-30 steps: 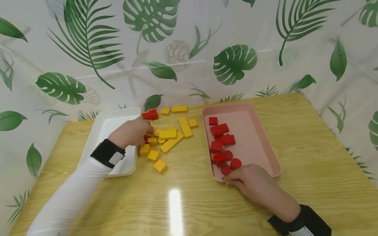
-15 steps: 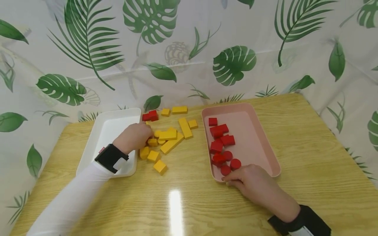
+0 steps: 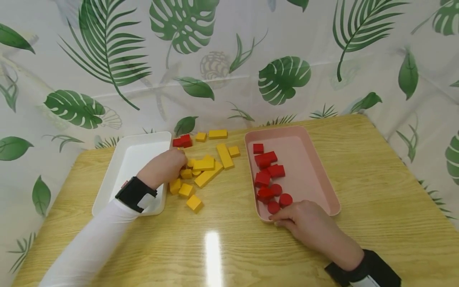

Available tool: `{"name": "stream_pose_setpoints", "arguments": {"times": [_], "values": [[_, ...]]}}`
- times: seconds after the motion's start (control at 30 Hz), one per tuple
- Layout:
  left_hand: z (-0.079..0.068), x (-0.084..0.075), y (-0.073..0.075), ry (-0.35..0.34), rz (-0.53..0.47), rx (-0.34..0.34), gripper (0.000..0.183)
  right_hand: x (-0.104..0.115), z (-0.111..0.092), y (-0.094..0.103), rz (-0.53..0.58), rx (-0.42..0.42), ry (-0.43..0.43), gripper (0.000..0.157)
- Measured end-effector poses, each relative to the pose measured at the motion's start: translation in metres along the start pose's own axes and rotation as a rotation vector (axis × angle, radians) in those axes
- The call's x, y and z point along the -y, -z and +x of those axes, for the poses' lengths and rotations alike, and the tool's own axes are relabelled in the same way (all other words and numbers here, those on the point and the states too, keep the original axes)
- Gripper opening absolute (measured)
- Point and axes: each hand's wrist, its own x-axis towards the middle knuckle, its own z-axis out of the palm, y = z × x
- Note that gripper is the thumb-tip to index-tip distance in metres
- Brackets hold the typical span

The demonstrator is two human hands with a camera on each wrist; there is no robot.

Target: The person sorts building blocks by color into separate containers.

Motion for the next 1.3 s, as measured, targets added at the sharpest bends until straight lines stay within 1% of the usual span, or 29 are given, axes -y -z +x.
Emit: {"name": "stream_pose_setpoints", "arguments": {"times": [0.1, 0.13, 0.23, 0.3, 0.4, 0.53, 0.6, 0.7, 0.8, 0.87, 0.93, 1.03, 1.07, 1.17, 1.23, 1.3], "values": [[-0.001, -0.004, 0.011, -0.019, 0.002, -0.048, 0.007, 0.0, 0.0, 0.0, 0.001, -0.003, 0.002, 0.019], [0.0, -0.006, 0.015, -0.03, -0.012, -0.064, 0.008, 0.0, 0.0, 0.0, 0.002, -0.002, 0.003, 0.019], [0.006, -0.012, 0.025, -0.086, -0.088, -0.104, 0.007, -0.001, -0.001, 0.0, 0.0, -0.001, 0.007, 0.019], [0.013, -0.02, 0.03, -0.135, -0.142, -0.11, 0.007, -0.001, -0.001, 0.0, -0.001, 0.001, 0.006, 0.019], [0.028, -0.037, 0.035, -0.218, -0.215, -0.126, 0.011, -0.002, -0.001, 0.0, -0.001, 0.005, 0.005, 0.019], [0.05, -0.067, 0.04, -0.312, -0.271, -0.177, 0.017, -0.002, -0.001, 0.0, 0.003, 0.002, 0.015, 0.019], [0.061, -0.082, 0.041, -0.344, -0.272, -0.198, 0.017, -0.002, -0.001, 0.0, 0.006, -0.001, 0.024, 0.019], [0.076, -0.103, 0.041, -0.365, -0.285, -0.206, 0.016, -0.003, -0.001, -0.001, 0.0, -0.015, 0.045, 0.019], [0.086, -0.119, 0.038, -0.373, -0.318, -0.199, 0.017, -0.005, 0.0, -0.002, -0.014, -0.036, 0.072, 0.018], [0.091, -0.127, 0.036, -0.387, -0.352, -0.204, 0.02, -0.006, 0.0, -0.002, -0.021, -0.052, 0.087, 0.018], [0.096, -0.134, 0.033, -0.407, -0.352, -0.223, 0.023, -0.006, 0.0, -0.002, -0.023, -0.061, 0.095, 0.018], [0.101, -0.143, 0.03, -0.423, -0.373, -0.228, 0.027, -0.006, 0.0, -0.002, -0.025, -0.069, 0.097, 0.018], [0.103, -0.146, 0.03, -0.423, -0.372, -0.22, 0.028, -0.006, 0.0, -0.002, -0.025, -0.068, 0.096, 0.018], [0.107, -0.154, 0.028, -0.412, -0.398, -0.165, 0.032, -0.006, 0.0, -0.001, -0.018, -0.057, 0.085, 0.018], [0.109, -0.159, 0.026, -0.401, -0.39, -0.133, 0.034, -0.006, 0.0, -0.002, -0.014, -0.047, 0.077, 0.018], [0.111, -0.162, 0.024, -0.391, -0.377, -0.118, 0.035, -0.005, -0.001, -0.002, -0.009, -0.04, 0.07, 0.018]]}}
